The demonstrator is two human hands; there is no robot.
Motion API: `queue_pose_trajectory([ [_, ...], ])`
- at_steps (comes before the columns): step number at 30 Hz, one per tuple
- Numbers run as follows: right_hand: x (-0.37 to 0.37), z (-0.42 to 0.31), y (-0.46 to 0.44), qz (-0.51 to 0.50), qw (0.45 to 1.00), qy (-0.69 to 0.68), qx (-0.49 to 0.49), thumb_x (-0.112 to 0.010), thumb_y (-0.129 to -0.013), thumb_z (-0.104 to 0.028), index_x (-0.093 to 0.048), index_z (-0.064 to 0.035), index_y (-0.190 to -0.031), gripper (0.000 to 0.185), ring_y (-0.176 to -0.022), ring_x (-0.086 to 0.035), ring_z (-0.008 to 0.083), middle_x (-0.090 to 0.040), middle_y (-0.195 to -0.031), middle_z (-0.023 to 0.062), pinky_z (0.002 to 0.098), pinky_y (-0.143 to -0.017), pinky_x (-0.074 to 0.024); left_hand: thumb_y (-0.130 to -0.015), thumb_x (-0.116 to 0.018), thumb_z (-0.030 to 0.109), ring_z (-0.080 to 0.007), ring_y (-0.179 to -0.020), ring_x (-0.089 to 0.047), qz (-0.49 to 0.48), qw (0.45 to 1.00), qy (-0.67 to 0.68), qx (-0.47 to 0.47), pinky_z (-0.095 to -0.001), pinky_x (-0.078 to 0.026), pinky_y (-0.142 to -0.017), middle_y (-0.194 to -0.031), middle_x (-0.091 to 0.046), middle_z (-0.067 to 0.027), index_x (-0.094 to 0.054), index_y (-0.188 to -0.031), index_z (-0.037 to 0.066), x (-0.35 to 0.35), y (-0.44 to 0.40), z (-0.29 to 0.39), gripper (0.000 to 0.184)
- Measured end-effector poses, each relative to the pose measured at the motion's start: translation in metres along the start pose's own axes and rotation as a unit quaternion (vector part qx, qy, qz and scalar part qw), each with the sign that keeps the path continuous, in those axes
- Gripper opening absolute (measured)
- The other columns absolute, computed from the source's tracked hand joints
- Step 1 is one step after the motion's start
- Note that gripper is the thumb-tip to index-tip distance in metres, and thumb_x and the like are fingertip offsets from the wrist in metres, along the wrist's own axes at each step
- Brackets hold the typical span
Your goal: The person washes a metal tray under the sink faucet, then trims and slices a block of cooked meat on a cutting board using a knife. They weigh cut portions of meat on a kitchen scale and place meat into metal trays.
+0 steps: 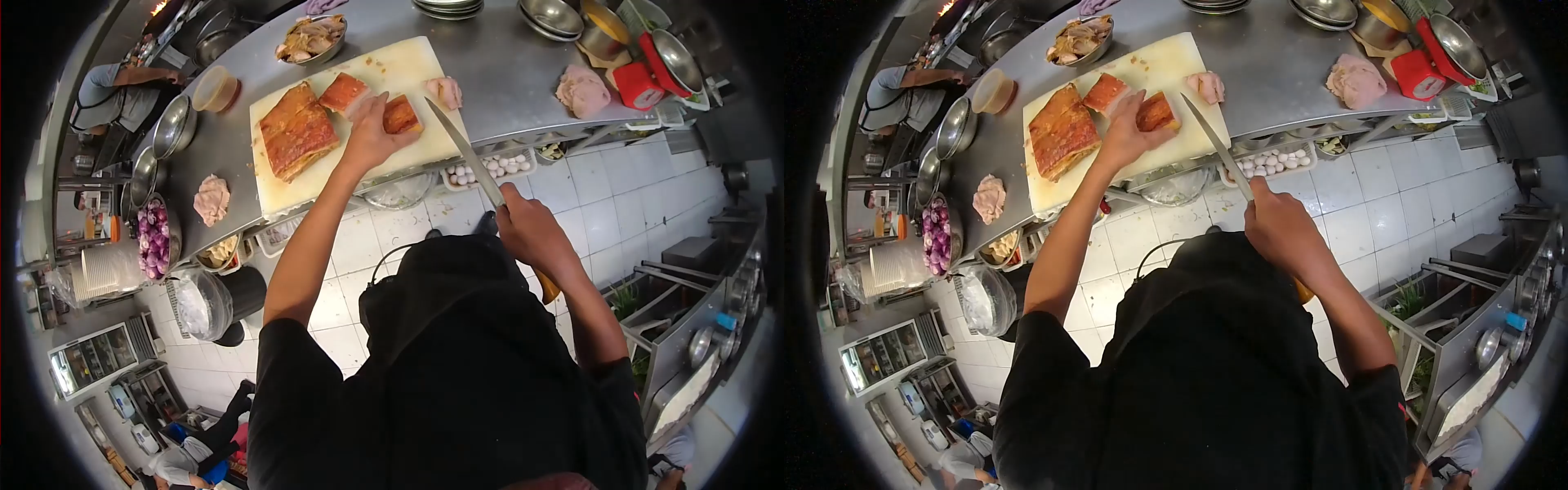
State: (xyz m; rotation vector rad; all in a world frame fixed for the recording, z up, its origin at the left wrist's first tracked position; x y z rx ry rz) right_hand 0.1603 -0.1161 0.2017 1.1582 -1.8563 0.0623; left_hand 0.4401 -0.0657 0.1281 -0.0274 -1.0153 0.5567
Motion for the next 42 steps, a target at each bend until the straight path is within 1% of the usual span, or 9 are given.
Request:
queue_pose_trajectory([
  [5,0.003,-0.023,-0.004,-0.004,1.000,0.011,0.008,-0.045,-0.091,-0.013,-0.046,0.0044,-0.105,0.023,-0.079,-0.059,0.0503,-0.062,-0.078,0.0312,0.0589,-0.076,-0.0429,-0.082,-0.067,0.025,-0.0327,-0.101,-0.060,0.114,0.962,0.186,0.164,-0.0407,-0.046,-0.092,-0.104,-0.063,-0.0207,-0.064,-0.107,-0.003,-0.012,-0.011,-0.025,0.038],
  [8,0.001,-0.029,-0.009,-0.002,0.999,0.039,-0.004,-0.046,-0.091,-0.013,-0.047,0.0042,-0.108,0.024,-0.079,-0.060,0.0499,-0.062,-0.077,0.0314,0.0591,-0.077,-0.0439,-0.084,-0.062,0.019,-0.0316,-0.092,-0.061,0.169,0.962,0.165,0.137,-0.0420,-0.047,-0.085,-0.096,-0.063,-0.0184,-0.067,-0.095,-0.002,-0.023,-0.012,-0.016,0.024],
  [17,-0.001,-0.041,-0.022,0.021,0.996,0.088,0.029,-0.046,-0.092,-0.014,-0.046,0.0008,-0.109,0.022,-0.073,-0.062,0.0466,-0.062,-0.073,0.0280,0.0567,-0.071,-0.0455,-0.080,-0.066,0.017,-0.0326,-0.082,-0.059,0.250,0.956,0.098,0.118,-0.0429,-0.047,-0.079,-0.081,-0.061,-0.0152,-0.067,-0.082,0.000,-0.019,-0.009,-0.002,0.017],
  [22,0.002,-0.044,-0.027,-0.003,0.995,0.095,-0.019,-0.043,-0.094,-0.016,-0.047,0.0012,-0.110,0.024,-0.057,-0.063,0.0371,-0.063,-0.069,0.0235,0.0497,-0.062,-0.0507,-0.078,-0.067,0.016,-0.0332,-0.084,-0.057,0.272,0.954,0.087,0.092,-0.0440,-0.046,-0.079,-0.080,-0.061,-0.0144,-0.067,-0.081,0.001,-0.016,-0.006,0.004,0.015],
  [28,0.007,-0.053,-0.029,-0.025,0.994,0.104,-0.033,-0.041,-0.095,-0.016,-0.046,0.0031,-0.112,0.026,-0.052,-0.063,0.0331,-0.062,-0.066,0.0220,0.0463,-0.056,-0.0524,-0.078,-0.067,0.017,-0.0334,-0.091,-0.055,0.268,0.954,0.084,0.104,-0.0456,-0.044,-0.081,-0.084,-0.060,-0.0128,-0.067,-0.081,0.003,-0.019,-0.006,0.003,0.015],
  [35,0.007,-0.060,-0.044,-0.030,0.993,0.108,-0.018,-0.040,-0.095,-0.015,-0.045,0.0045,-0.109,0.024,-0.051,-0.063,0.0329,-0.061,-0.065,0.0222,0.0443,-0.052,-0.0522,-0.079,-0.067,0.018,-0.0325,-0.094,-0.054,0.258,0.957,0.073,0.108,-0.0445,-0.043,-0.083,-0.090,-0.059,-0.0112,-0.067,-0.084,0.004,-0.021,-0.006,0.004,0.015],
  [38,0.012,-0.082,-0.063,-0.100,0.991,0.034,-0.084,-0.044,-0.089,-0.010,-0.048,0.0073,-0.108,0.026,-0.062,-0.067,0.0375,-0.065,-0.081,0.0291,0.0453,-0.060,-0.0536,-0.079,-0.066,0.019,-0.0320,-0.094,-0.054,0.249,0.961,0.064,0.105,-0.0443,-0.043,-0.084,-0.091,-0.058,-0.0112,-0.068,-0.086,0.004,-0.024,-0.006,0.003,0.017],
  [40,0.012,-0.087,-0.097,-0.086,0.996,0.010,-0.035,-0.045,-0.085,-0.007,-0.052,0.0094,-0.099,0.022,-0.049,-0.064,0.0302,-0.064,-0.073,0.0259,0.0393,-0.049,-0.0528,-0.080,-0.066,0.019,-0.0325,-0.090,-0.054,0.263,0.959,0.055,0.092,-0.0436,-0.044,-0.083,-0.088,-0.059,-0.0128,-0.068,-0.086,0.003,-0.022,-0.005,0.006,0.017],
  [42,-0.004,-0.081,-0.144,-0.170,0.977,0.117,0.049,-0.046,-0.083,-0.006,-0.056,0.0118,-0.086,0.021,-0.049,-0.065,0.0295,-0.063,-0.066,0.0243,0.0395,-0.049,-0.0538,-0.081,-0.065,0.018,-0.0330,-0.086,-0.055,0.277,0.957,0.046,0.077,-0.0430,-0.045,-0.082,-0.085,-0.059,-0.0145,-0.068,-0.087,0.002,-0.019,-0.005,0.008,0.018],
])
Point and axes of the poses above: each hand's wrist, its own y-axis away from the middle knuckle, its own x-axis out of the back of the hand, z = x × y, the point moved 5 cm from there along -y, towards the middle knuckle
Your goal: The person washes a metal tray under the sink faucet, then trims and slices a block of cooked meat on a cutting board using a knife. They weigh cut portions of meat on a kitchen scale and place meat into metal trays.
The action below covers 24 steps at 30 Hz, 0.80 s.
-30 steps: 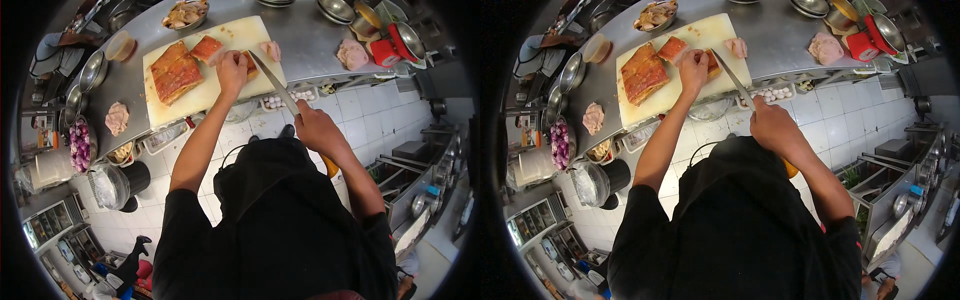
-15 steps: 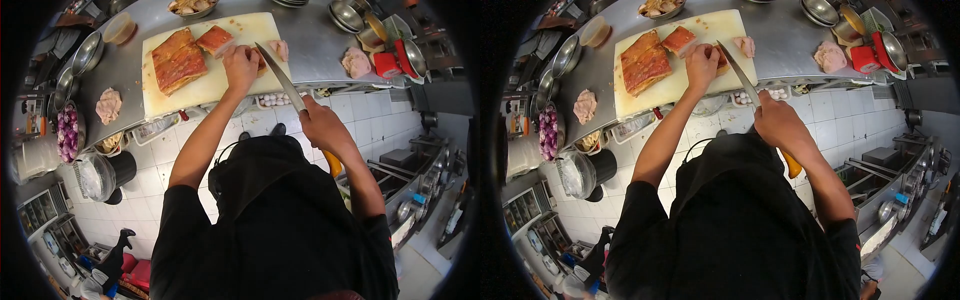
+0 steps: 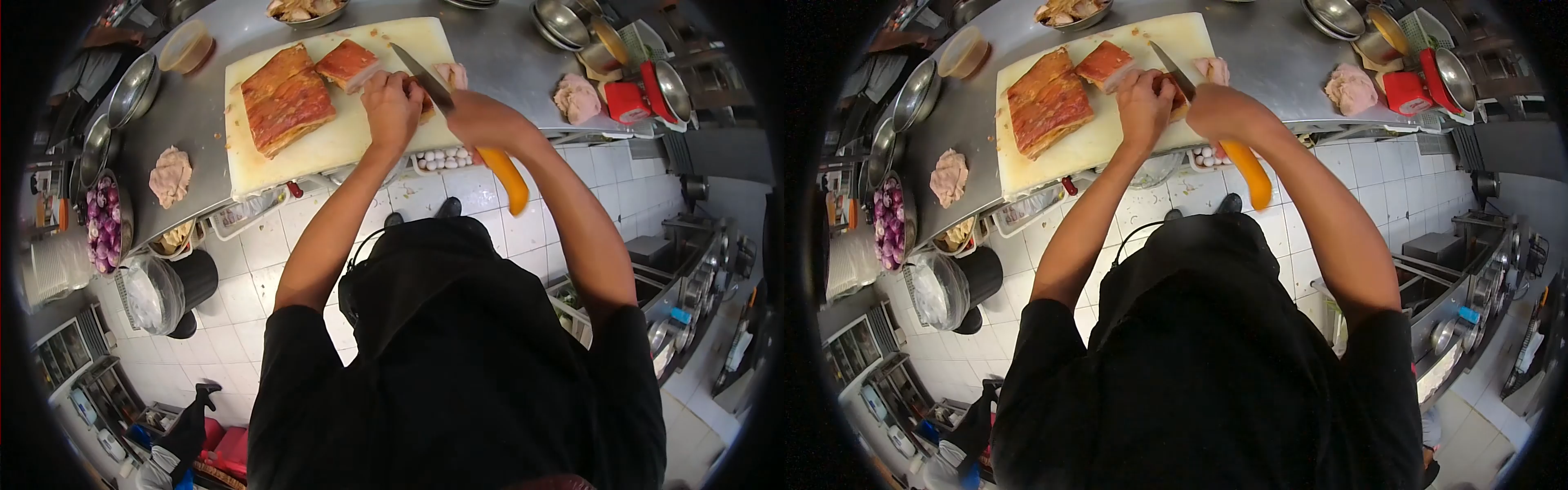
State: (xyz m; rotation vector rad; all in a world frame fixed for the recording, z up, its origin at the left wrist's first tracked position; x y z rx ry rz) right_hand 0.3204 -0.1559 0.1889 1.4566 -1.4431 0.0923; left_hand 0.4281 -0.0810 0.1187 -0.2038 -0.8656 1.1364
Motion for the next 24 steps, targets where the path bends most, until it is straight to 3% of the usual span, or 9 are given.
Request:
queue_pose_trajectory([
  [1,0.003,-0.009,-0.003,0.003,1.000,-0.002,-0.002,-0.046,-0.083,-0.006,-0.056,0.0118,-0.086,0.021,-0.049,-0.065,0.0295,-0.063,-0.066,0.0243,0.0395,-0.049,-0.0538,-0.081,-0.065,0.019,-0.0329,-0.086,-0.055,-0.018,1.000,0.007,0.011,-0.0428,-0.045,-0.082,-0.086,-0.059,-0.0143,-0.068,-0.087,0.002,-0.001,0.000,-0.002,0.018],
  [3,0.009,-0.015,-0.006,0.035,0.985,-0.143,-0.091,-0.039,-0.083,-0.008,-0.049,0.0061,-0.094,0.021,-0.045,-0.058,0.0257,-0.055,-0.065,0.0145,0.0390,-0.041,-0.0484,-0.081,-0.065,0.019,-0.0328,-0.087,-0.056,-0.037,0.999,0.016,0.022,-0.0427,-0.045,-0.082,-0.086,-0.060,-0.0141,-0.068,-0.087,0.003,-0.003,0.000,-0.006,0.017],
  [6,0.007,-0.013,-0.001,0.007,0.992,-0.093,-0.079,-0.038,-0.085,-0.010,-0.050,0.0059,-0.096,0.022,-0.046,-0.058,0.0234,-0.054,-0.065,0.0128,0.0382,-0.041,-0.0483,-0.079,-0.065,0.018,-0.0317,-0.095,-0.053,-0.042,0.999,0.004,0.011,-0.0444,-0.042,-0.083,-0.092,-0.058,-0.0101,-0.069,-0.089,0.006,-0.008,0.000,-0.007,0.017],
  [10,-0.003,0.002,0.031,-0.024,0.997,-0.035,-0.069,-0.039,-0.086,-0.011,-0.049,0.0054,-0.098,0.023,-0.046,-0.057,0.0225,-0.054,-0.066,0.0123,0.0382,-0.041,-0.0489,-0.078,-0.065,0.019,-0.0312,-0.095,-0.053,-0.010,1.000,0.007,0.022,-0.0447,-0.042,-0.083,-0.093,-0.058,-0.0096,-0.070,-0.089,0.006,-0.006,0.003,-0.005,0.017],
  [13,0.006,-0.005,0.040,0.044,0.982,-0.135,-0.125,-0.043,-0.080,-0.002,-0.058,0.0118,-0.081,0.020,-0.048,-0.064,0.0291,-0.061,-0.062,0.0193,0.0383,-0.044,-0.0522,-0.078,-0.066,0.020,-0.0309,-0.095,-0.052,-0.022,1.000,0.005,0.019,-0.0444,-0.042,-0.082,-0.093,-0.057,-0.0095,-0.070,-0.088,0.006,-0.009,0.005,-0.006,0.017],
  [15,0.008,-0.013,0.012,-0.002,0.991,-0.100,-0.090,-0.042,-0.079,-0.001,-0.056,0.0120,-0.086,0.020,-0.048,-0.063,0.0283,-0.060,-0.065,0.0195,0.0381,-0.044,-0.0521,-0.078,-0.066,0.020,-0.0308,-0.096,-0.052,-0.024,1.000,-0.001,0.013,-0.0442,-0.042,-0.082,-0.092,-0.057,-0.0095,-0.070,-0.087,0.006,-0.010,0.003,-0.007,0.017],
  [20,0.004,-0.001,0.028,0.026,0.981,-0.152,-0.121,-0.042,-0.079,-0.003,-0.054,0.0093,-0.088,0.020,-0.049,-0.062,0.0269,-0.059,-0.067,0.0189,0.0376,-0.043,-0.0514,-0.077,-0.066,0.019,-0.0302,-0.095,-0.053,-0.008,1.000,0.005,0.024,-0.0441,-0.043,-0.081,-0.093,-0.058,-0.0088,-0.070,-0.086,0.007,-0.008,0.004,-0.007,0.015],
  [22,0.005,0.002,0.056,-0.016,0.981,-0.137,-0.135,-0.038,-0.088,-0.018,-0.047,0.0028,-0.106,0.029,-0.050,-0.056,0.0197,-0.054,-0.072,0.0116,0.0349,-0.044,-0.0494,-0.077,-0.067,0.019,-0.0300,-0.095,-0.053,-0.015,0.999,0.006,0.030,-0.0441,-0.043,-0.081,-0.093,-0.059,-0.0085,-0.070,-0.086,0.007,-0.007,0.004,-0.007,0.015],
  [24,0.009,-0.008,0.061,-0.024,0.982,-0.129,-0.137,-0.038,-0.087,-0.017,-0.046,0.0029,-0.106,0.029,-0.049,-0.056,0.0201,-0.053,-0.071,0.0117,0.0351,-0.044,-0.0496,-0.077,-0.067,0.019,-0.0299,-0.095,-0.053,-0.024,0.999,0.008,0.032,-0.0440,-0.043,-0.081,-0.093,-0.059,-0.0083,-0.071,-0.085,0.008,-0.009,0.004,-0.007,0.015],
])
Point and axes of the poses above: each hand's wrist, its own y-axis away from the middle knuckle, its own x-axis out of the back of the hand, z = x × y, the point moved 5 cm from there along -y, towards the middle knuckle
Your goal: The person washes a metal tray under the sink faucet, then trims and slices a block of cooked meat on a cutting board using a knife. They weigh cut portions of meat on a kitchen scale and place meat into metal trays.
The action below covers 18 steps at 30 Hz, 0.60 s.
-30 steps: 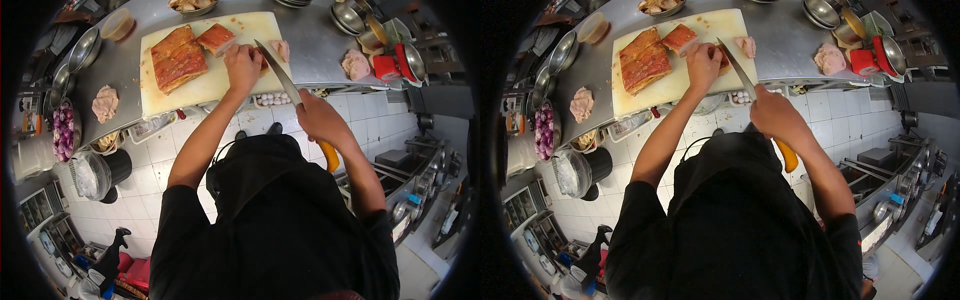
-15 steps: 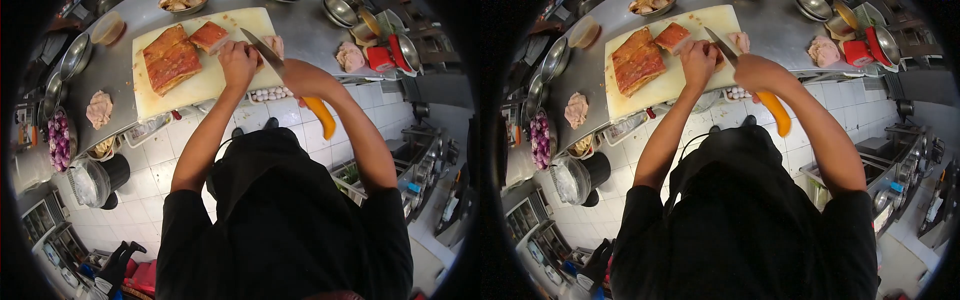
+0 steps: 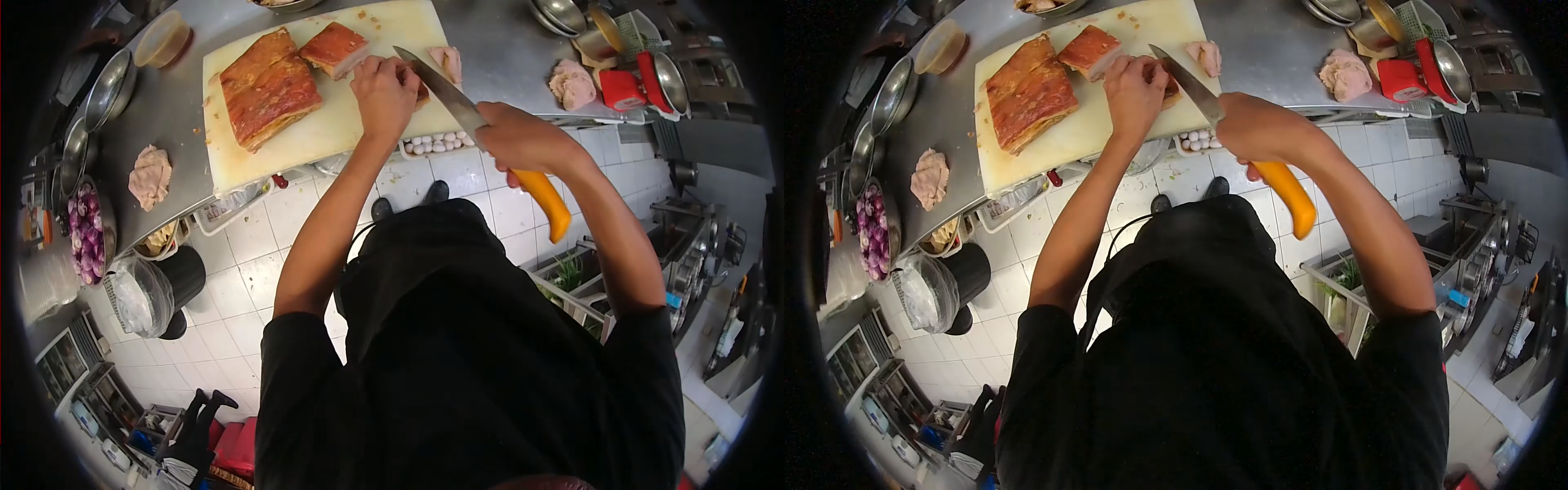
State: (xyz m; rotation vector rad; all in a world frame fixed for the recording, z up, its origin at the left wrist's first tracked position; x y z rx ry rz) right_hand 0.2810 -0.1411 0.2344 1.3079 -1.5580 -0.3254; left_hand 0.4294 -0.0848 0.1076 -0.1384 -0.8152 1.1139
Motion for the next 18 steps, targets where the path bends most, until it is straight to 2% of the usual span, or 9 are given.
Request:
queue_pose_trajectory([
  [3,-0.012,0.009,-0.029,-0.003,1.000,-0.007,-0.014,-0.038,-0.085,-0.015,-0.046,0.0036,-0.107,0.029,-0.047,-0.056,0.0219,-0.053,-0.071,0.0122,0.0362,-0.044,-0.0503,-0.077,-0.068,0.019,-0.0297,-0.096,-0.053,0.000,1.000,0.003,-0.004,-0.0440,-0.043,-0.082,-0.093,-0.059,-0.0085,-0.071,-0.086,0.008,0.000,0.000,0.000,0.015],
  [6,-0.017,0.012,-0.036,0.034,0.997,-0.040,0.056,-0.040,-0.086,-0.013,-0.046,0.0049,-0.107,0.028,-0.048,-0.059,0.0247,-0.055,-0.072,0.0144,0.0375,-0.045,-0.0512,-0.077,-0.068,0.020,-0.0297,-0.096,-0.053,-0.009,1.000,0.019,-0.010,-0.0440,-0.043,-0.083,-0.093,-0.059,-0.0086,-0.071,-0.087,0.008,0.001,0.001,0.002,0.015],
  [9,-0.019,0.018,-0.010,0.035,0.999,-0.003,0.008,-0.039,-0.088,-0.012,-0.047,0.0056,-0.106,0.026,-0.050,-0.062,0.0274,-0.058,-0.072,0.0171,0.0388,-0.046,-0.0518,-0.078,-0.068,0.020,-0.0297,-0.097,-0.054,0.018,1.000,-0.015,-0.016,-0.0436,-0.043,-0.085,-0.093,-0.060,-0.0089,-0.071,-0.087,0.008,0.004,0.004,0.003,0.015],
  [10,-0.022,0.021,-0.006,0.033,0.999,-0.003,0.019,-0.040,-0.090,-0.010,-0.046,0.0064,-0.107,0.024,-0.051,-0.064,0.0300,-0.061,-0.074,0.0213,0.0406,-0.049,-0.0525,-0.078,-0.068,0.019,-0.0302,-0.097,-0.054,0.009,1.000,-0.003,-0.014,-0.0437,-0.044,-0.085,-0.093,-0.060,-0.0097,-0.071,-0.087,0.007,0.004,0.004,0.003,0.015],
  [13,-0.038,0.024,-0.021,0.081,0.996,0.014,0.046,-0.041,-0.091,-0.010,-0.045,0.0068,-0.107,0.024,-0.049,-0.063,0.0307,-0.062,-0.073,0.0237,0.0417,-0.049,-0.0523,-0.079,-0.068,0.018,-0.0314,-0.096,-0.056,-0.018,1.000,0.018,0.006,-0.0439,-0.044,-0.086,-0.093,-0.062,-0.0116,-0.071,-0.088,0.005,0.006,-0.001,0.001,0.016],
  [14,-0.040,0.027,-0.022,0.056,0.998,-0.016,0.033,-0.041,-0.091,-0.010,-0.045,0.0075,-0.109,0.025,-0.050,-0.063,0.0318,-0.063,-0.071,0.0245,0.0423,-0.051,-0.0520,-0.079,-0.068,0.017,-0.0321,-0.096,-0.056,-0.036,0.999,0.023,0.029,-0.0441,-0.045,-0.086,-0.092,-0.062,-0.0128,-0.070,-0.088,0.004,0.005,-0.001,0.000,0.017],
  [18,-0.042,0.043,-0.011,0.078,0.996,-0.009,0.032,-0.041,-0.091,-0.009,-0.045,0.0067,-0.109,0.024,-0.049,-0.063,0.0329,-0.063,-0.069,0.0246,0.0439,-0.052,-0.0514,-0.080,-0.067,0.015,-0.0317,-0.093,-0.058,-0.037,0.999,0.004,0.007,-0.0426,-0.047,-0.084,-0.091,-0.062,-0.0141,-0.070,-0.090,0.001,0.007,-0.002,0.002,0.017],
])
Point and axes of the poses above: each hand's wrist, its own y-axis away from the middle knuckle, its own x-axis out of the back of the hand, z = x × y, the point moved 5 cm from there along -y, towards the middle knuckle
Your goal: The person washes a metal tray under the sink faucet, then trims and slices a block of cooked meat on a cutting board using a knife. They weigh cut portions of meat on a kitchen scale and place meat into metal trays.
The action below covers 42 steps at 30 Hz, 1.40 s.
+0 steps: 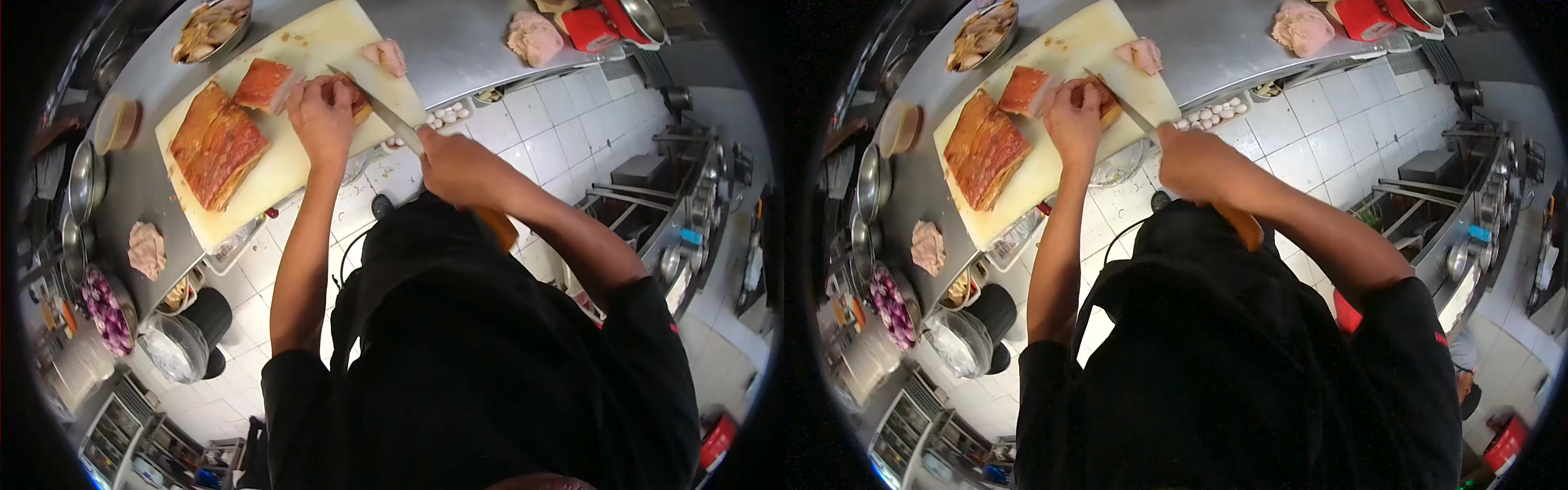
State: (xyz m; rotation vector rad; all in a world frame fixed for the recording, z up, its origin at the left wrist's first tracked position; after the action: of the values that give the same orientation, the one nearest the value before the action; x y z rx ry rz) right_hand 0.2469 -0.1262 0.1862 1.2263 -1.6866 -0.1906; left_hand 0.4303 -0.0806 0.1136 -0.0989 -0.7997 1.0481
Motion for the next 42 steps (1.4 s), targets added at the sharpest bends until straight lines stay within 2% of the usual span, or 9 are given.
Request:
queue_pose_trajectory([
  [5,-0.018,0.014,-0.014,0.054,0.995,0.025,0.074,-0.043,-0.091,-0.011,-0.047,0.0048,-0.109,0.024,-0.074,-0.065,0.0438,-0.063,-0.081,0.0319,0.0527,-0.071,-0.0501,-0.081,-0.067,0.015,-0.0291,-0.088,-0.060,-0.022,0.999,0.011,0.028,-0.0392,-0.049,-0.081,-0.091,-0.062,-0.0133,-0.070,-0.092,0.001,0.001,-0.002,0.003,0.018],
  [8,-0.012,0.013,-0.004,0.001,1.000,0.002,0.029,-0.045,-0.090,-0.010,-0.046,0.0048,-0.112,0.026,-0.086,-0.063,0.0472,-0.063,-0.085,0.0331,0.0536,-0.078,-0.0482,-0.082,-0.068,0.015,-0.0275,-0.084,-0.062,-0.030,0.999,-0.001,0.018,-0.0380,-0.050,-0.079,-0.091,-0.062,-0.0129,-0.070,-0.093,0.000,0.004,-0.002,0.005,0.019],
  [21,-0.005,0.022,-0.053,0.046,0.995,0.039,0.079,-0.044,-0.083,-0.006,-0.049,0.0030,-0.119,0.038,-0.097,-0.063,0.0443,-0.063,-0.094,0.0328,0.0506,-0.086,-0.0489,-0.083,-0.068,0.018,-0.0288,-0.082,-0.064,-0.019,1.000,-0.012,-0.002,-0.0369,-0.050,-0.077,-0.087,-0.065,-0.0169,-0.069,-0.090,-0.002,0.010,-0.003,0.003,0.022],
  [25,0.010,0.033,-0.049,0.074,0.994,0.023,0.081,-0.044,-0.084,-0.006,-0.052,0.0024,-0.112,0.031,-0.068,-0.067,0.0368,-0.066,-0.083,0.0259,0.0454,-0.062,-0.0538,-0.086,-0.067,0.019,-0.0287,-0.093,-0.063,-0.065,0.997,0.002,0.033,-0.0379,-0.050,-0.082,-0.095,-0.065,-0.0169,-0.069,-0.099,-0.001,0.011,-0.010,0.001,0.024],
  [26,0.012,0.039,-0.048,0.063,0.996,-0.012,0.056,-0.046,-0.093,-0.018,-0.052,-0.0015,-0.111,0.025,-0.089,-0.062,0.0435,-0.064,-0.092,0.0278,0.0511,-0.079,-0.0472,-0.086,-0.066,0.019,-0.0289,-0.094,-0.063,-0.052,0.998,-0.025,0.003,-0.0382,-0.050,-0.084,-0.100,-0.064,-0.0170,-0.068,-0.104,-0.001,0.013,-0.013,0.000,0.026],
  [30,0.027,0.052,-0.030,0.065,0.994,-0.060,0.069,-0.047,-0.093,-0.018,-0.052,-0.0020,-0.110,0.024,-0.085,-0.061,0.0447,-0.064,-0.088,0.0270,0.0469,-0.077,-0.0482,-0.084,-0.068,0.020,-0.0324,-0.101,-0.060,-0.106,0.993,-0.040,-0.023,-0.0399,-0.048,-0.088,-0.109,-0.061,-0.0183,-0.065,-0.115,0.001,0.026,-0.043,0.029,0.036],
  [33,0.049,0.066,-0.011,0.111,0.982,-0.099,0.120,-0.047,-0.094,-0.019,-0.052,-0.0026,-0.108,0.021,-0.068,-0.062,0.0360,-0.062,-0.076,0.0196,0.0409,-0.063,-0.0505,-0.080,-0.070,0.024,-0.0360,-0.104,-0.057,-0.152,0.987,-0.047,-0.027,-0.0409,-0.046,-0.091,-0.109,-0.060,-0.0194,-0.064,-0.116,0.002,0.018,-0.052,0.042,0.042],
  [38,0.077,0.122,0.014,0.119,0.947,-0.297,0.024,-0.048,-0.097,-0.019,-0.050,-0.0049,-0.097,0.015,-0.043,-0.047,0.0111,-0.045,-0.061,0.0022,0.0294,-0.037,-0.0407,-0.071,-0.073,0.042,-0.0421,-0.110,-0.051,-0.192,0.965,-0.173,0.039,-0.0450,-0.046,-0.094,-0.117,-0.050,-0.0244,-0.056,-0.128,0.004,-0.034,-0.057,0.063,0.071],
  [42,0.079,0.180,0.004,0.104,0.944,-0.314,-0.002,-0.049,-0.096,-0.019,-0.051,-0.0033,-0.098,0.016,-0.042,-0.050,0.0148,-0.048,-0.060,0.0051,0.0317,-0.038,-0.0429,-0.065,-0.076,0.049,-0.0385,-0.113,-0.047,-0.216,0.928,-0.304,0.020,-0.0448,-0.046,-0.093,-0.112,-0.057,-0.0249,-0.059,-0.122,-0.002,-0.088,-0.053,0.061,0.079],
])
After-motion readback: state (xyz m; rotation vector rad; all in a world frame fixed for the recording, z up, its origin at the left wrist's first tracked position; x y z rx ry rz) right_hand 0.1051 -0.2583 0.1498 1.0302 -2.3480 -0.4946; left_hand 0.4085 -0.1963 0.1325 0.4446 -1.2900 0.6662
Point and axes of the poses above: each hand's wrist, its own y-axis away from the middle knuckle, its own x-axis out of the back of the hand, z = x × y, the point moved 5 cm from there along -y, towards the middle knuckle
